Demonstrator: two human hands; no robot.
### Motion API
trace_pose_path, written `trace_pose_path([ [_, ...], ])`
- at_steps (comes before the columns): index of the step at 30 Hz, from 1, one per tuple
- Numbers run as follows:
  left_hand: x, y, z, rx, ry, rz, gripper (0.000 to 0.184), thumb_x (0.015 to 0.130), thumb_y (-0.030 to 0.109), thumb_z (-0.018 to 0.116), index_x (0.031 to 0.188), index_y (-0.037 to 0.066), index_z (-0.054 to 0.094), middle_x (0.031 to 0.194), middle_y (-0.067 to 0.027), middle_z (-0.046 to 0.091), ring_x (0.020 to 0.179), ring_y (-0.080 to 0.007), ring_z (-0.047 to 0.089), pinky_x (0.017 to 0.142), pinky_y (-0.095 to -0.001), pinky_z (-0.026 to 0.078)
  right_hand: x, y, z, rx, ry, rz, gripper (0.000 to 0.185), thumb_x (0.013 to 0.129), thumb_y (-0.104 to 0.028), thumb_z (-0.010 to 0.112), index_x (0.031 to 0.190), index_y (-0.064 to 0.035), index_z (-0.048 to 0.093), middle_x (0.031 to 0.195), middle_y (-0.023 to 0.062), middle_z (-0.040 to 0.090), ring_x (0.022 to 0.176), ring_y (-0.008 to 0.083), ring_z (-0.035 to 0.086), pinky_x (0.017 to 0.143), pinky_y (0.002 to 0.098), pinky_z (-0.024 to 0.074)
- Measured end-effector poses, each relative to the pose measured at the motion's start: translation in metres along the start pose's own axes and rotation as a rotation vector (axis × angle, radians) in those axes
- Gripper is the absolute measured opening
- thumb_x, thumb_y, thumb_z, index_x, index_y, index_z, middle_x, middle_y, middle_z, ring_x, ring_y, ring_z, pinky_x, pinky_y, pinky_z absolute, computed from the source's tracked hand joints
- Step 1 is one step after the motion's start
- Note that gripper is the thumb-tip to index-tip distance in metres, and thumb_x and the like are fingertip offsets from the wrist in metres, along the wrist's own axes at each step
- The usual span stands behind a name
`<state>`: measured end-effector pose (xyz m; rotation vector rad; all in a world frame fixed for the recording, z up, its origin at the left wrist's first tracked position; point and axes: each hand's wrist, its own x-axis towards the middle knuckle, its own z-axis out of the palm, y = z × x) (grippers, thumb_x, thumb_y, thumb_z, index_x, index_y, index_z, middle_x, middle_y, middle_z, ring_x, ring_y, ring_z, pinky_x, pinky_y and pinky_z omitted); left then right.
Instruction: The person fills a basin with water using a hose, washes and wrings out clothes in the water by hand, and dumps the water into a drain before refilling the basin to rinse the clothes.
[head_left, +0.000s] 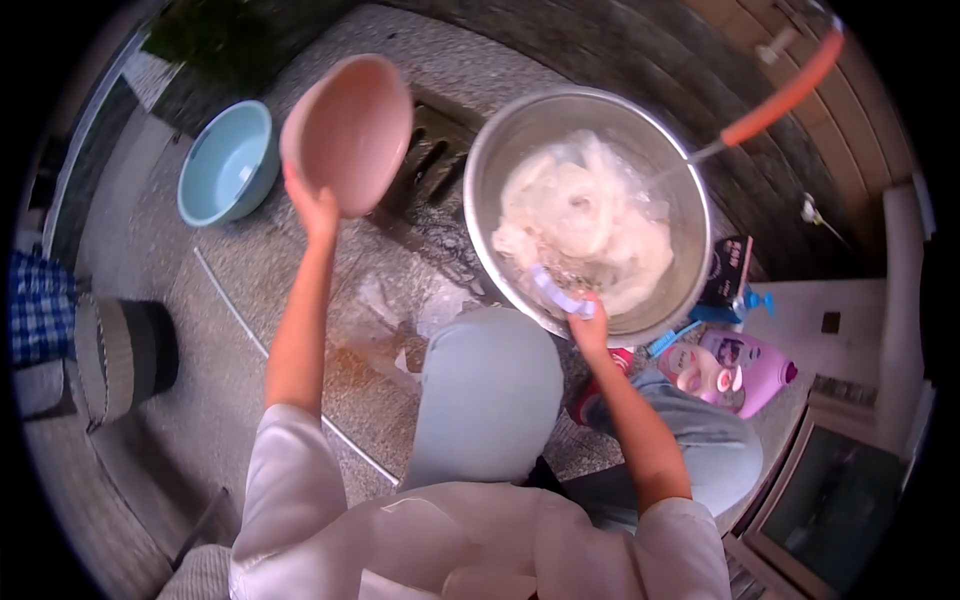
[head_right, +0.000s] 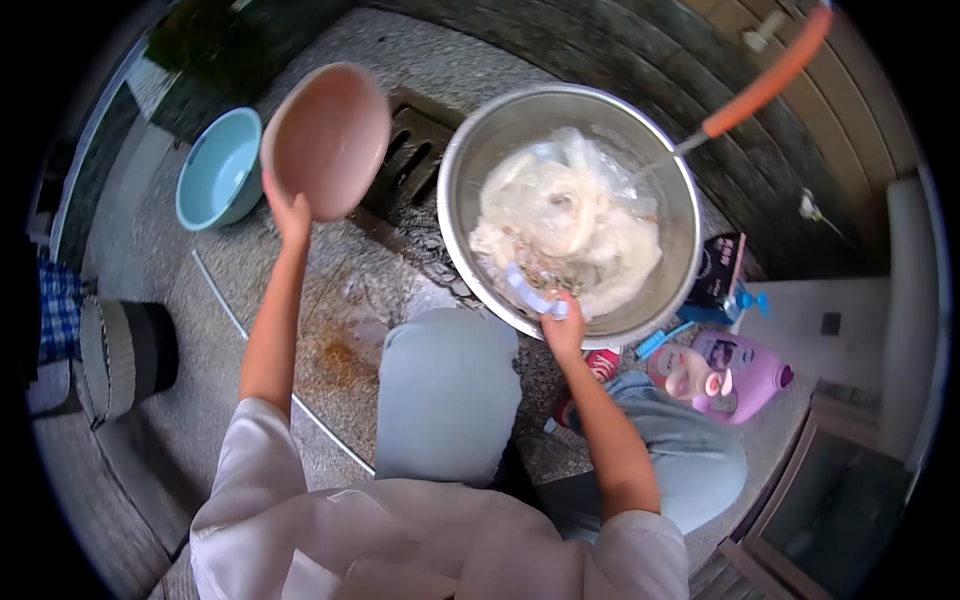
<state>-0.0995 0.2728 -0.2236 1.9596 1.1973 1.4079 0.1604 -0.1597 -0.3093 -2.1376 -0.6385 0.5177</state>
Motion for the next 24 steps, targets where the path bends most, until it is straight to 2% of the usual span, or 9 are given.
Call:
trace_pose_path([
  [3,0.004,0.056,-0.005,-0.33,-0.178,-0.59,0.059,0.072,-0.006,0.043,0.126,0.001,0.023,0.118,-0.0196,0.04,0.104,-0.0349,0.05,0.078,-0.0417,0.05,-0.014,-0.041,-0.009,-0.098,0.065,-0.063,0.04,0.066,-0.017,0.063,0.104,-0.0086,0.055,0.097,0.0148,0.053,0.093,0.0325,0.053,0.078,0.0376,0.0432],
  [4,0.004,0.072,-0.009,-0.437,-0.284,-0.817,0.055,0.073,-0.004,0.042,0.124,0.002,0.022,0.114,-0.0199,0.043,0.096,-0.0345,0.055,0.066,-0.0412,0.056,-0.017,-0.047,-0.011,-0.131,0.067,-0.055,0.041,0.066,-0.018,0.063,0.105,-0.0102,0.055,0.098,0.0147,0.053,0.093,0.033,0.053,0.078,0.0381,0.0435],
  [5,0.002,0.073,-0.005,-0.512,-0.229,-0.852,0.053,0.074,-0.002,0.042,0.124,0.001,0.023,0.108,-0.0217,0.046,0.082,-0.0327,0.06,0.048,-0.0372,0.058,-0.02,-0.053,-0.012,-0.153,0.066,-0.034,0.041,0.066,-0.019,0.063,0.106,-0.0125,0.054,0.099,0.015,0.053,0.092,0.0336,0.053,0.077,0.0388,0.0438],
  [8,0.001,0.097,0.002,-0.811,-0.242,-0.96,0.035,0.077,0.0,0.044,0.111,-0.006,0.037,0.102,-0.0189,0.052,0.093,-0.0313,0.058,0.073,-0.0418,0.055,-0.021,-0.053,-0.012,-0.164,0.074,-0.014,0.044,0.066,-0.023,0.065,0.109,-0.0193,0.055,0.1,0.0153,0.052,0.091,0.035,0.054,0.075,0.0404,0.0451],
  [11,0.006,0.158,0.023,-0.854,-0.388,-1.049,0.031,0.077,-0.001,0.044,0.107,-0.01,0.04,0.104,-0.0201,0.051,0.095,-0.0321,0.056,0.081,-0.0442,0.051,-0.022,-0.053,-0.012,-0.154,0.097,-0.001,0.043,0.066,-0.023,0.065,0.108,-0.0205,0.055,0.101,0.0142,0.052,0.091,0.0345,0.055,0.074,0.0403,0.0454],
  [12,0.004,0.161,0.039,-0.838,-0.48,-1.022,0.038,0.077,-0.001,0.043,0.112,-0.014,0.034,0.11,-0.0252,0.046,0.096,-0.0352,0.055,0.074,-0.0387,0.056,-0.022,-0.055,-0.013,-0.15,0.088,-0.001,0.042,0.066,-0.023,0.065,0.108,-0.0207,0.055,0.101,0.0132,0.052,0.09,0.0342,0.055,0.074,0.0403,0.0455],
  [16,-0.021,0.223,0.11,-0.682,-0.777,-0.98,0.043,0.078,-0.001,0.039,0.119,-0.01,0.029,0.109,-0.0256,0.047,0.09,-0.0345,0.058,0.062,-0.0333,0.059,-0.024,-0.062,-0.016,-0.131,0.08,0.028,0.04,0.067,-0.022,0.064,0.106,-0.0207,0.056,0.1,0.0103,0.052,0.089,0.0334,0.055,0.073,0.0401,0.0455],
  [18,-0.038,0.25,0.146,-0.674,-0.815,-0.966,0.033,0.078,-0.001,0.041,0.109,-0.011,0.038,0.099,-0.0223,0.052,0.085,-0.0303,0.061,0.063,-0.0338,0.058,-0.025,-0.063,-0.018,-0.127,0.089,0.002,0.039,0.066,-0.021,0.064,0.105,-0.0204,0.057,0.099,0.0096,0.052,0.087,0.0332,0.056,0.071,0.0397,0.0457],
  [24,-0.081,0.283,0.23,-0.67,-0.988,-1.047,0.036,0.079,0.002,0.04,0.113,-0.011,0.036,0.1,-0.0234,0.054,0.08,-0.0313,0.063,0.058,-0.0331,0.059,-0.023,-0.059,-0.018,-0.112,0.047,0.024,0.039,0.066,-0.023,0.064,0.105,-0.0221,0.056,0.097,0.01,0.051,0.086,0.0332,0.056,0.071,0.0405,0.046],
])
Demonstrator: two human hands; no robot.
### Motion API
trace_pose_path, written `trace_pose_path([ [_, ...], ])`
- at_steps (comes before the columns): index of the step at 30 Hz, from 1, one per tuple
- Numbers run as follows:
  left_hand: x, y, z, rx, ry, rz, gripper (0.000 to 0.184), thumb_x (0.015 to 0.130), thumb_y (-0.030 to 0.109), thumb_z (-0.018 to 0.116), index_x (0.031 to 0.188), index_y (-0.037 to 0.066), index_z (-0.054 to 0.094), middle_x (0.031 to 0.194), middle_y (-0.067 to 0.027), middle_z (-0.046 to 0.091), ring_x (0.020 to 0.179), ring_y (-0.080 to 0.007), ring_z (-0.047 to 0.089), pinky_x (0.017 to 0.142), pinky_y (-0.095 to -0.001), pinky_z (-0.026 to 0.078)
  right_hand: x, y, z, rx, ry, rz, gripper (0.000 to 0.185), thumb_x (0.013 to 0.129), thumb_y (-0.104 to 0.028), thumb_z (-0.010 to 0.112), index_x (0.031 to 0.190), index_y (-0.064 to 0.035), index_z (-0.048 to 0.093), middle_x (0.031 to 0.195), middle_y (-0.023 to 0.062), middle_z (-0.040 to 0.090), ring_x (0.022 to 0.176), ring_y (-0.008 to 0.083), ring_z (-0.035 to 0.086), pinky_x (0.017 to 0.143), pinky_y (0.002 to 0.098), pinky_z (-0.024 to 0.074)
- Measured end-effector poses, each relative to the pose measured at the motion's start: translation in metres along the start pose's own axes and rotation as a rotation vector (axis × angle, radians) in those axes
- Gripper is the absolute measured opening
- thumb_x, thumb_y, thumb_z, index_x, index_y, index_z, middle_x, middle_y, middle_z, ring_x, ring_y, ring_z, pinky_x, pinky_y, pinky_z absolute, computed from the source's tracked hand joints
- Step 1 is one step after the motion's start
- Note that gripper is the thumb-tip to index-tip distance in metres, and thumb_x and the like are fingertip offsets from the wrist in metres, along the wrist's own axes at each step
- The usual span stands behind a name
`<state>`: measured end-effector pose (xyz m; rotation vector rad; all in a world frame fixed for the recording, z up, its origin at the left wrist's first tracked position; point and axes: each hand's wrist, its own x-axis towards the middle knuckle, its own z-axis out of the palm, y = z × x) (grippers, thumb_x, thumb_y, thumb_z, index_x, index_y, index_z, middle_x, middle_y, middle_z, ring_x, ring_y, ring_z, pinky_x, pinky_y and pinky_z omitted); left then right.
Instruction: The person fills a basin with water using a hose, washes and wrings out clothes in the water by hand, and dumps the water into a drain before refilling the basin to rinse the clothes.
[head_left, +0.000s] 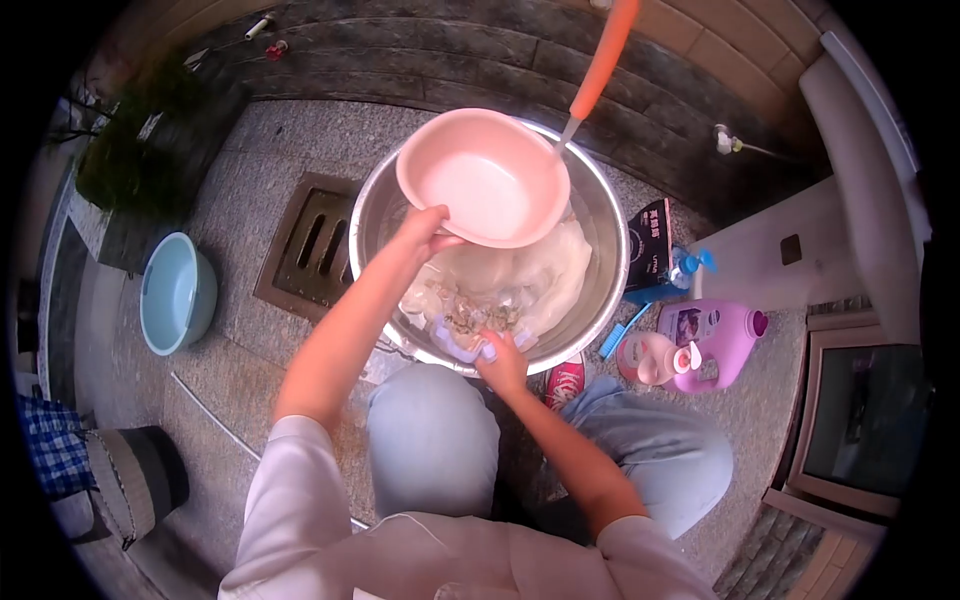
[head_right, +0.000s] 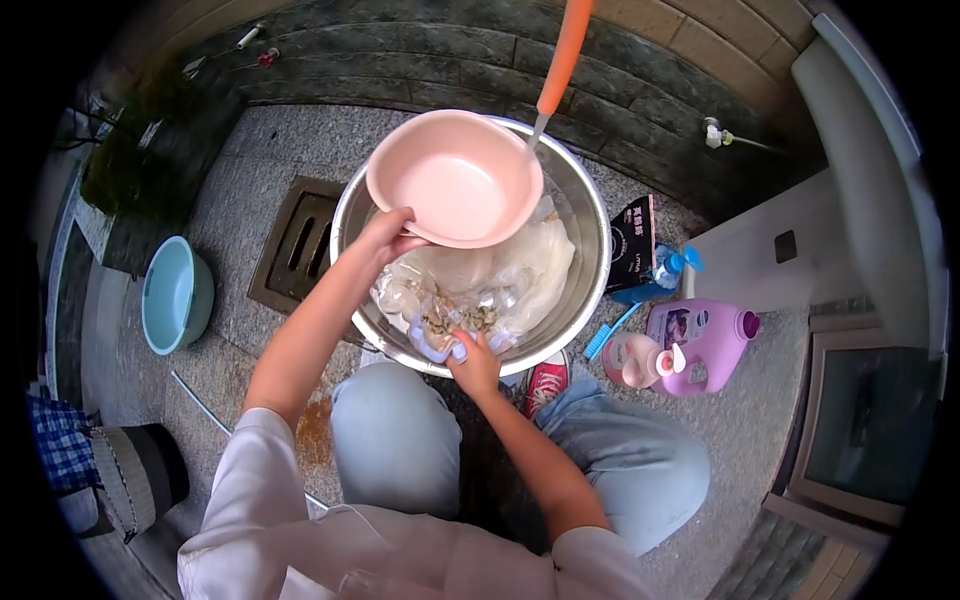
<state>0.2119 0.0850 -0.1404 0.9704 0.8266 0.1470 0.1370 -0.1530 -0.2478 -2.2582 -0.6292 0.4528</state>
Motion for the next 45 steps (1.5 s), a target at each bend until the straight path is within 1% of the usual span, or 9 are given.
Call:
trace_pose_path([
  [12,0.034,-0.041,0.017,-0.239,-0.108,-0.136,0.039,0.077,-0.001,0.041,0.114,-0.011,0.032,0.101,-0.0249,0.052,0.082,-0.0342,0.062,0.066,-0.0393,0.057,0.031,0.034,0.006,0.21,-0.007,0.073,0.05,0.066,-0.025,0.067,0.111,-0.0088,0.053,0.093,0.0188,0.054,0.088,0.0334,0.055,0.075,0.0381,0.0446],
  [21,0.017,-0.039,0.024,-0.026,-0.074,-0.027,0.042,0.076,-0.003,0.041,0.116,-0.011,0.031,0.105,-0.0246,0.05,0.088,-0.0343,0.06,0.068,-0.0395,0.057,0.062,0.079,-0.008,0.441,0.035,0.179,0.045,0.068,-0.023,0.067,0.107,-0.0062,0.055,0.09,0.0128,0.058,0.084,0.022,0.056,0.074,0.0311,0.0448],
  [25,0.036,-0.052,0.008,-0.298,-0.037,-0.057,0.044,0.075,-0.004,0.04,0.118,-0.01,0.03,0.11,-0.0265,0.047,0.094,-0.0361,0.057,0.069,-0.0405,0.057,0.107,0.085,-0.076,0.522,0.162,0.187,0.029,0.073,-0.019,0.062,0.097,-0.0024,0.059,0.083,0.0074,0.06,0.076,0.0161,0.056,0.068,0.0276,0.0452],
  [27,0.032,-0.045,0.001,-0.239,-0.04,-0.06,0.044,0.075,-0.005,0.04,0.118,-0.009,0.03,0.11,-0.026,0.046,0.095,-0.0363,0.056,0.071,-0.0415,0.056,0.153,0.04,-0.154,0.584,0.377,0.134,0.015,0.078,-0.012,0.057,0.087,-0.001,0.061,0.077,0.0046,0.06,0.069,0.0119,0.054,0.063,0.0245,0.0443],
  [30,0.021,-0.029,-0.031,-0.425,-0.058,-0.075,0.045,0.075,-0.005,0.041,0.119,-0.009,0.031,0.112,-0.0241,0.047,0.099,-0.0364,0.054,0.078,-0.0451,0.053,0.24,-0.08,-0.311,0.465,0.563,-0.401,0.015,0.082,-0.003,0.048,0.092,-0.0025,0.059,0.076,0.0025,0.056,0.065,0.0089,0.05,0.059,0.0221,0.042],
  [33,0.022,-0.013,-0.078,-0.513,-0.07,0.044,0.043,0.076,-0.005,0.041,0.118,-0.007,0.035,0.11,-0.0223,0.048,0.099,-0.0346,0.055,0.077,-0.0457,0.052,0.274,-0.192,-0.394,0.571,0.558,-0.483,0.027,0.085,-0.016,0.048,0.109,-0.0061,0.052,0.078,0.0002,0.054,0.06,0.0074,0.045,0.051,0.0203,0.0365],
  [35,-0.01,0.008,-0.11,-0.4,0.082,0.174,0.042,0.077,-0.004,0.04,0.119,-0.004,0.036,0.107,-0.0205,0.051,0.091,-0.032,0.059,0.068,-0.0408,0.056,0.297,-0.243,-0.429,0.337,0.565,-0.515,0.046,0.086,-0.028,0.048,0.127,-0.0086,0.04,0.117,0.0034,0.05,0.097,0.0135,0.051,0.076,0.0273,0.0422],
  [36,-0.02,0.019,-0.144,-0.269,0.154,0.236,0.042,0.078,-0.004,0.039,0.12,-0.003,0.035,0.105,-0.0195,0.052,0.086,-0.0306,0.061,0.063,-0.038,0.058,0.307,-0.267,-0.432,0.28,0.536,-0.607,0.05,0.086,-0.029,0.049,0.13,-0.0088,0.037,0.117,0.0038,0.05,0.1,0.0137,0.05,0.077,0.0276,0.0423],
  [45,-0.092,0.044,-0.267,-0.007,0.8,0.549,0.051,0.072,-0.004,0.04,0.122,0.0,0.029,0.094,-0.0179,0.053,0.068,-0.0251,0.061,0.044,-0.0311,0.054,0.349,-0.316,-0.422,0.463,0.558,-0.538,0.063,0.073,-0.026,0.065,0.122,0.0018,0.037,0.108,0.0116,0.052,0.093,0.0171,0.052,0.075,0.0275,0.0435],
])
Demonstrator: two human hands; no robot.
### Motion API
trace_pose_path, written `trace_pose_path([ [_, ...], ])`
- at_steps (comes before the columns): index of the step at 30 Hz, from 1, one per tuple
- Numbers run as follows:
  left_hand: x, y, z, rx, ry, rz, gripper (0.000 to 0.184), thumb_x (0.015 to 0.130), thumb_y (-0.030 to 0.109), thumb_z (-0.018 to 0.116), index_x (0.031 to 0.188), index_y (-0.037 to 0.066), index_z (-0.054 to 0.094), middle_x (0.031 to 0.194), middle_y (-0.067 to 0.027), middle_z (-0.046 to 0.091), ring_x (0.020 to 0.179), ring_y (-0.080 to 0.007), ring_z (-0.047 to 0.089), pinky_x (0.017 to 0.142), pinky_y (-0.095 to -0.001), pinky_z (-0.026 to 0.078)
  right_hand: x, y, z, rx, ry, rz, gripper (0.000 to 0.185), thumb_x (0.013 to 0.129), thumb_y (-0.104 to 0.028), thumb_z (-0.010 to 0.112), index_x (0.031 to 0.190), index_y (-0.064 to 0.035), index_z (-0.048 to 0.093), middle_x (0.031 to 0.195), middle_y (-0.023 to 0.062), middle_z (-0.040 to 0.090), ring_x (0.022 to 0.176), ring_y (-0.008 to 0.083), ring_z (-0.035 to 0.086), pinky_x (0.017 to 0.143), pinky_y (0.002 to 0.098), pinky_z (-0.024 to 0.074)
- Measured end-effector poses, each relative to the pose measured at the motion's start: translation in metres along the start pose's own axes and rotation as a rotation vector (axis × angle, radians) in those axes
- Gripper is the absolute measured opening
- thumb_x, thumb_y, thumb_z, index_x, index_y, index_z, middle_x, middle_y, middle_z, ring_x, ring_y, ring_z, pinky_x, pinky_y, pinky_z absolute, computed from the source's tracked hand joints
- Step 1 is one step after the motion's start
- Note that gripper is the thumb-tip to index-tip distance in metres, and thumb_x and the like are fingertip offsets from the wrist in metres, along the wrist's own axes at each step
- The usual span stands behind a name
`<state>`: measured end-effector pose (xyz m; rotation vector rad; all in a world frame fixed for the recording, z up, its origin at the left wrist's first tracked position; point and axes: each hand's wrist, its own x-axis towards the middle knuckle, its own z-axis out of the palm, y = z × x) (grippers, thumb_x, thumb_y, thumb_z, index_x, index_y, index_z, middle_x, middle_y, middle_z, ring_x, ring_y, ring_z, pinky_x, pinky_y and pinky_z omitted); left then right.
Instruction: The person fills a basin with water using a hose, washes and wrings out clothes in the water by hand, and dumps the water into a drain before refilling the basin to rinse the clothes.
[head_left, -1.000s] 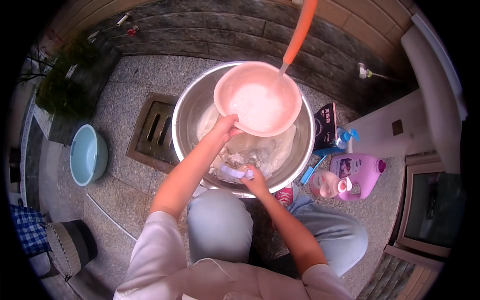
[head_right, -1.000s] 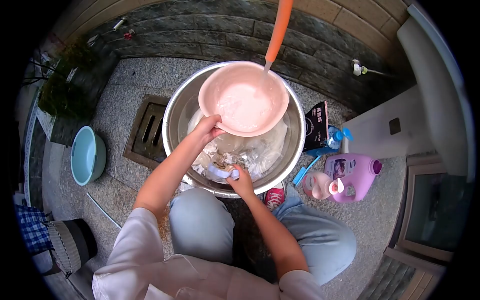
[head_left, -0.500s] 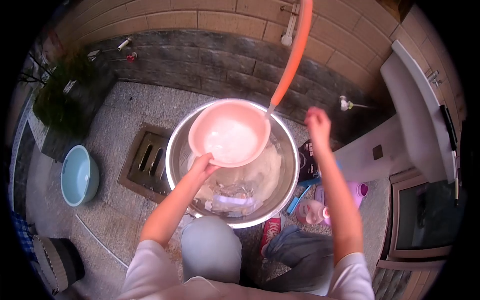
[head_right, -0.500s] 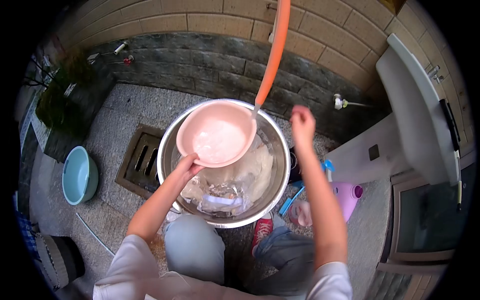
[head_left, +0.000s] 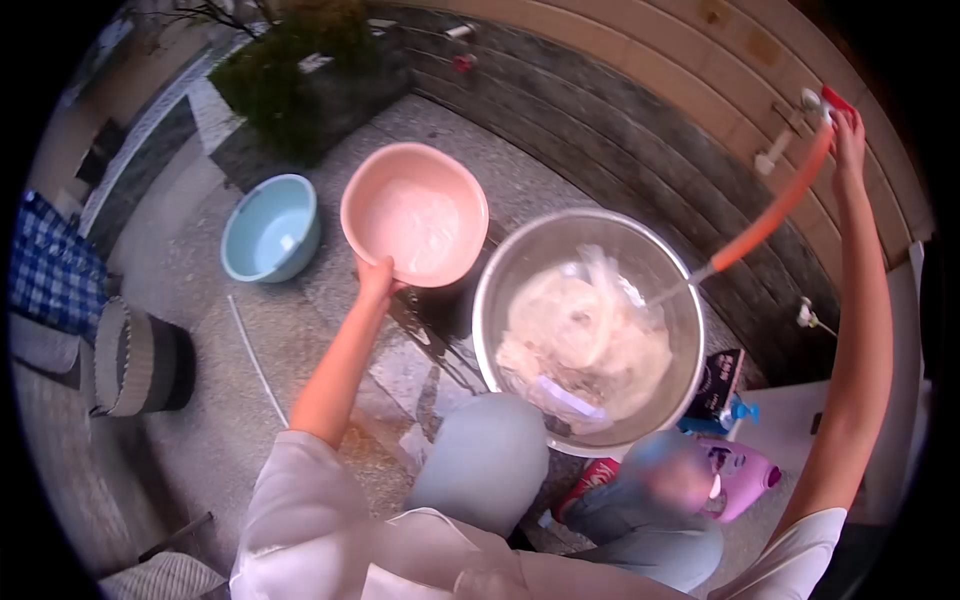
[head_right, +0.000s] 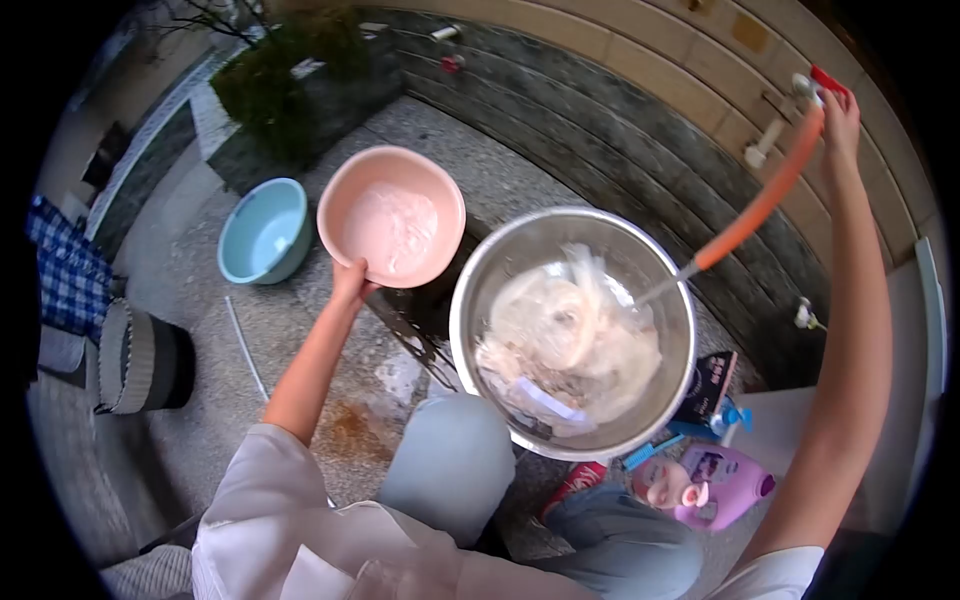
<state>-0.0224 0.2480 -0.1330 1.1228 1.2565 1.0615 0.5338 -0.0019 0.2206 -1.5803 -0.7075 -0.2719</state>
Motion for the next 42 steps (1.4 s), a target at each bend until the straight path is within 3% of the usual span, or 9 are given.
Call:
trace_pose_path([
  [6,0.036,-0.079,-0.07,0.12,0.17,0.395,0.058,0.073,0.003,0.045,0.127,0.0,0.024,0.118,-0.0187,0.039,0.107,-0.029,0.042,0.082,-0.0362,0.037,0.02,0.01,-0.007,0.111,0.03,-0.005,0.04,0.072,-0.021,0.064,0.103,-0.0078,0.043,0.104,0.0107,0.047,0.088,0.0188,0.05,0.071,0.0319,0.0438],
  [12,0.024,-0.148,-0.123,0.463,0.09,0.669,0.077,0.074,0.011,0.052,0.136,-0.002,0.009,0.142,-0.0196,0.014,0.132,-0.0304,0.013,0.107,-0.0359,0.008,0.006,0.006,0.019,0.327,0.098,0.205,0.078,0.071,-0.015,0.062,0.132,-0.0264,0.015,0.092,0.0091,0.05,0.071,0.0173,0.051,0.051,0.0328,0.0424],
  [17,-0.036,-0.091,-0.098,0.715,0.114,0.666,0.071,0.073,-0.006,0.042,0.136,-0.002,0.011,0.14,-0.0208,0.018,0.13,-0.0325,0.019,0.106,-0.0369,0.012,0.0,0.002,0.013,0.493,0.025,0.219,0.073,0.074,-0.008,0.056,0.131,-0.028,0.015,0.087,0.0065,0.054,0.067,0.0138,0.049,0.051,0.03,0.0445],
  [23,-0.065,-0.055,-0.083,0.847,0.282,0.71,0.072,0.074,0.007,0.052,0.136,0.004,0.017,0.139,-0.0207,0.022,0.126,-0.0353,0.024,0.101,-0.0432,0.021,-0.009,0.013,0.021,0.53,0.094,0.062,0.058,0.073,0.001,0.051,0.121,-0.0202,0.028,0.111,0.0105,0.045,0.077,0.0193,0.051,0.056,0.0307,0.047],
  [30,-0.068,-0.077,-0.082,0.706,0.47,0.722,0.081,0.068,0.011,0.063,0.137,0.01,0.019,0.138,-0.018,0.026,0.12,-0.0392,0.033,0.096,-0.0529,0.025,-0.015,0.045,0.055,-0.22,0.279,-0.552,0.055,0.067,-0.002,0.054,0.118,-0.0132,0.038,0.11,0.0117,0.053,0.075,0.0177,0.052,0.068,0.0302,0.0453],
  [34,-0.042,-0.146,-0.083,0.276,0.5,0.682,0.07,0.071,-0.01,0.04,0.136,0.002,0.018,0.137,-0.0237,0.022,0.125,-0.0352,0.028,0.104,-0.0381,0.02,-0.054,-0.026,0.028,-0.144,0.049,0.048,0.063,0.067,-0.007,0.054,0.126,-0.0203,0.037,0.115,0.0121,0.051,0.075,0.0215,0.051,0.074,0.0345,0.0433],
  [38,-0.022,-0.198,-0.086,-0.481,0.476,0.172,0.063,0.075,-0.007,0.04,0.133,0.003,0.02,0.132,-0.0175,0.031,0.113,-0.033,0.041,0.094,-0.046,0.037,-0.117,-0.011,0.011,-0.399,0.093,-0.21,0.066,0.07,-0.009,0.052,0.131,-0.0249,0.032,0.14,0.0172,0.022,0.119,0.0395,0.033,0.099,0.0414,0.0294],
  [40,-0.042,-0.178,-0.099,-0.787,0.335,-0.378,0.049,0.073,0.0,0.044,0.121,-0.002,0.032,0.116,-0.0166,0.045,0.1,-0.032,0.049,0.082,-0.0499,0.047,-0.176,0.017,0.009,-0.198,0.012,-0.394,0.05,0.073,0.0,0.045,0.121,-0.0109,0.045,0.127,0.0146,0.041,0.108,0.0257,0.049,0.089,0.0312,0.0402],
  [42,-0.044,-0.219,-0.124,-0.854,0.174,-0.466,0.041,0.074,0.006,0.047,0.114,-0.002,0.04,0.111,-0.0179,0.048,0.101,-0.0336,0.049,0.081,-0.0482,0.048,-0.252,0.064,0.009,-0.043,-0.321,0.032,0.03,0.075,0.0,0.045,0.102,-0.0035,0.057,0.097,0.0095,0.06,0.076,0.0178,0.059,0.07,0.0263,0.0463],
])
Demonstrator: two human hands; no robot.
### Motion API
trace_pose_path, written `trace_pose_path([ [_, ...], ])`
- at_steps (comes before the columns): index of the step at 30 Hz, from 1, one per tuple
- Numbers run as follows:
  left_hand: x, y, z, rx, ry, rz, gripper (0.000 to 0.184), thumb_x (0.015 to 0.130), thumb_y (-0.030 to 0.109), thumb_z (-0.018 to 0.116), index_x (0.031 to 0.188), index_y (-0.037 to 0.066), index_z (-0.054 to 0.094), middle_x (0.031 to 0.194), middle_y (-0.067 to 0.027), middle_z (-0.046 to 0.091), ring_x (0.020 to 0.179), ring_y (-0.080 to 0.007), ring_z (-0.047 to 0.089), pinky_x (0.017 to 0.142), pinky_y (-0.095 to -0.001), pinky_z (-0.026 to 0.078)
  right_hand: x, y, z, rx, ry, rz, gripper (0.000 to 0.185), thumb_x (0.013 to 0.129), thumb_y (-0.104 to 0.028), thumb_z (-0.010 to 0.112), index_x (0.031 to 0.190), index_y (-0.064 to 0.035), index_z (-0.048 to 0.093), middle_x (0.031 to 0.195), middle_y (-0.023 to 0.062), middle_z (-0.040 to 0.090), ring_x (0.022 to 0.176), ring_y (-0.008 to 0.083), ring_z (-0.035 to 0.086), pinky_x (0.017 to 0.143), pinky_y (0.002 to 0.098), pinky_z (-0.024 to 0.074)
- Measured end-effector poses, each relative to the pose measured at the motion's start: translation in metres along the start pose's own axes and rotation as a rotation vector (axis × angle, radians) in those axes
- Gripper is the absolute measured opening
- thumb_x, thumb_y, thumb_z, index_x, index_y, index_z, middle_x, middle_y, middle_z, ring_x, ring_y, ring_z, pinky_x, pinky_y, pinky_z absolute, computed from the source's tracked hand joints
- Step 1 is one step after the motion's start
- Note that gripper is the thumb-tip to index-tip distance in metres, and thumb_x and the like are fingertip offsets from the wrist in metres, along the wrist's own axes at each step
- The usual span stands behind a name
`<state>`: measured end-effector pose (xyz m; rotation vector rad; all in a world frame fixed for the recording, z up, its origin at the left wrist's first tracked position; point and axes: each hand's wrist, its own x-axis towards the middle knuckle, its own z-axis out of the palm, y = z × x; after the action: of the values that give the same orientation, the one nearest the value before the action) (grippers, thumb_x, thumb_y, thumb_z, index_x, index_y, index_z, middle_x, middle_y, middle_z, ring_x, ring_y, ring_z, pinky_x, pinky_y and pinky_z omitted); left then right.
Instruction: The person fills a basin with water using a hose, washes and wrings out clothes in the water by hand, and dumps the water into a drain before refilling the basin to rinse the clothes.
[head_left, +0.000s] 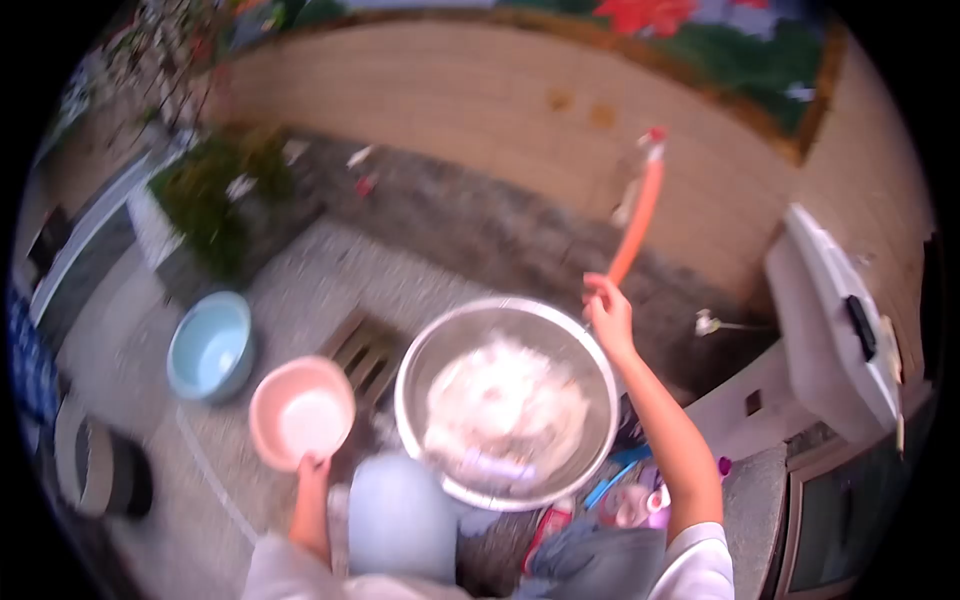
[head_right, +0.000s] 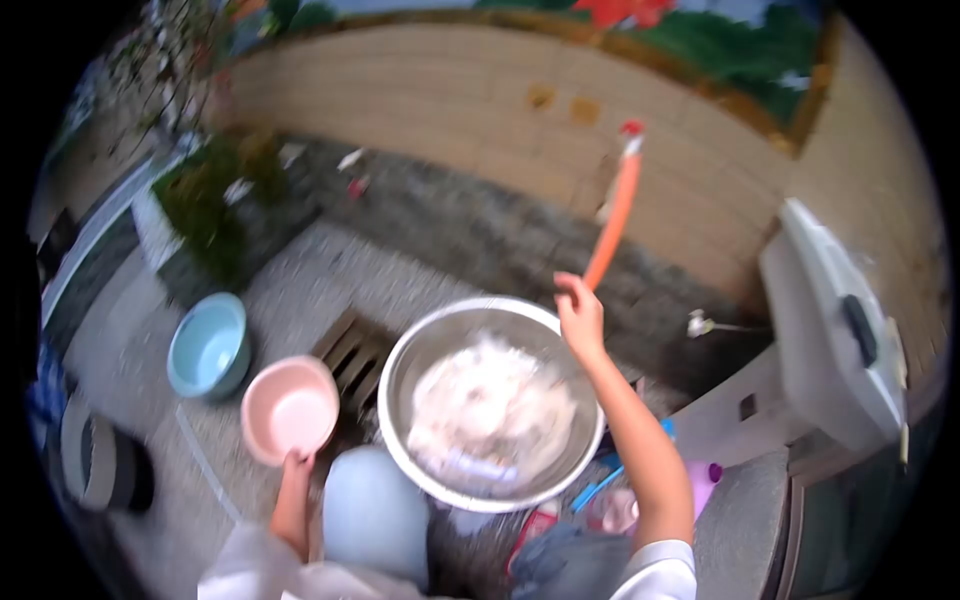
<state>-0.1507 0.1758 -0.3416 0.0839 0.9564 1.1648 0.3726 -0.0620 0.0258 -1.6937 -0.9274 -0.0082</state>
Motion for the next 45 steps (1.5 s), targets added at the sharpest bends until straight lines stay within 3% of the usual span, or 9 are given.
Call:
trace_pose_path([
  [6,-0.028,-0.013,-0.049,0.16,0.162,-0.208,0.031,0.079,0.002,0.045,0.109,-0.003,0.042,0.113,-0.0204,0.049,0.104,-0.0356,0.05,0.087,-0.0475,0.047,-0.199,0.117,0.048,-0.27,-0.902,0.143,0.048,0.071,-0.016,0.061,0.117,-0.0064,0.049,0.114,0.017,0.051,0.098,0.0285,0.054,0.082,0.0337,0.0441],
  [9,-0.059,-0.012,-0.046,0.114,0.146,-0.284,0.038,0.078,-0.001,0.042,0.116,-0.002,0.037,0.114,-0.0215,0.047,0.095,-0.0346,0.056,0.079,-0.0441,0.053,-0.245,0.13,0.068,-0.206,-0.889,0.076,0.07,0.069,-0.022,0.067,0.13,-0.0097,0.033,0.126,0.0221,0.038,0.112,0.0341,0.043,0.091,0.0362,0.0379],
  [18,-0.111,0.053,0.004,1.17,0.196,1.342,0.061,0.076,-0.004,0.044,0.133,-0.001,0.022,0.133,-0.0212,0.032,0.123,-0.0313,0.032,0.102,-0.0361,0.025,-0.281,0.17,0.098,-0.58,-0.955,0.365,0.064,0.065,-0.017,0.067,0.123,-0.018,0.04,0.114,0.0213,0.043,0.097,0.0383,0.051,0.083,0.041,0.0433],
  [21,-0.126,0.094,0.017,1.431,0.173,1.333,0.061,0.078,-0.003,0.046,0.133,-0.001,0.022,0.133,-0.0214,0.032,0.122,-0.0301,0.035,0.102,-0.0339,0.024,-0.288,0.2,0.107,-0.458,-0.955,0.281,0.038,0.066,-0.012,0.062,0.104,-0.0108,0.057,0.094,0.0191,0.058,0.087,0.0367,0.056,0.078,0.0395,0.0451],
  [24,-0.128,0.096,0.021,1.247,0.196,1.276,0.057,0.075,-0.007,0.043,0.13,-0.001,0.028,0.126,-0.0225,0.039,0.119,-0.029,0.039,0.098,-0.0351,0.031,-0.264,0.182,0.104,-0.364,-0.902,0.327,0.029,0.065,-0.008,0.059,0.094,-0.0086,0.062,0.081,0.0177,0.062,0.08,0.0349,0.059,0.071,0.0383,0.0464],
  [28,-0.109,0.07,-0.025,0.738,0.207,0.254,0.047,0.077,-0.004,0.041,0.123,0.001,0.03,0.107,-0.0174,0.051,0.084,-0.032,0.06,0.056,-0.0365,0.055,-0.198,0.122,0.092,-0.226,-0.643,0.599,0.023,0.067,-0.006,0.056,0.089,-0.0054,0.064,0.073,0.0092,0.063,0.065,0.0185,0.059,0.059,0.0307,0.0457],
  [38,-0.061,-0.03,-0.115,0.269,-0.109,-0.48,0.035,0.087,0.016,0.05,0.114,-0.004,0.039,0.104,-0.0187,0.055,0.087,-0.0267,0.06,0.073,-0.0343,0.054,-0.129,0.067,0.069,-0.303,-0.165,0.154,0.022,0.066,-0.004,0.057,0.087,0.0001,0.061,0.082,0.0143,0.055,0.078,0.0258,0.055,0.07,0.0323,0.0428],
  [42,-0.07,-0.038,-0.087,0.273,-0.108,-0.614,0.034,0.089,0.021,0.047,0.114,-0.001,0.042,0.104,-0.0169,0.056,0.087,-0.0228,0.06,0.074,-0.0306,0.053,-0.213,0.156,0.114,-0.349,-0.27,0.187,0.027,0.066,-0.001,0.057,0.093,-0.0029,0.059,0.093,0.0184,0.053,0.084,0.0323,0.055,0.078,0.0383,0.0433],
  [45,-0.087,-0.036,-0.075,0.297,-0.14,-0.684,0.033,0.089,0.021,0.046,0.115,0.001,0.044,0.107,-0.0163,0.056,0.093,-0.0213,0.058,0.082,-0.0308,0.049,-0.279,0.148,0.14,-0.516,-0.854,0.151,0.032,0.068,-0.003,0.056,0.099,-0.0101,0.059,0.102,0.0156,0.051,0.089,0.0345,0.054,0.079,0.0415,0.0432],
])
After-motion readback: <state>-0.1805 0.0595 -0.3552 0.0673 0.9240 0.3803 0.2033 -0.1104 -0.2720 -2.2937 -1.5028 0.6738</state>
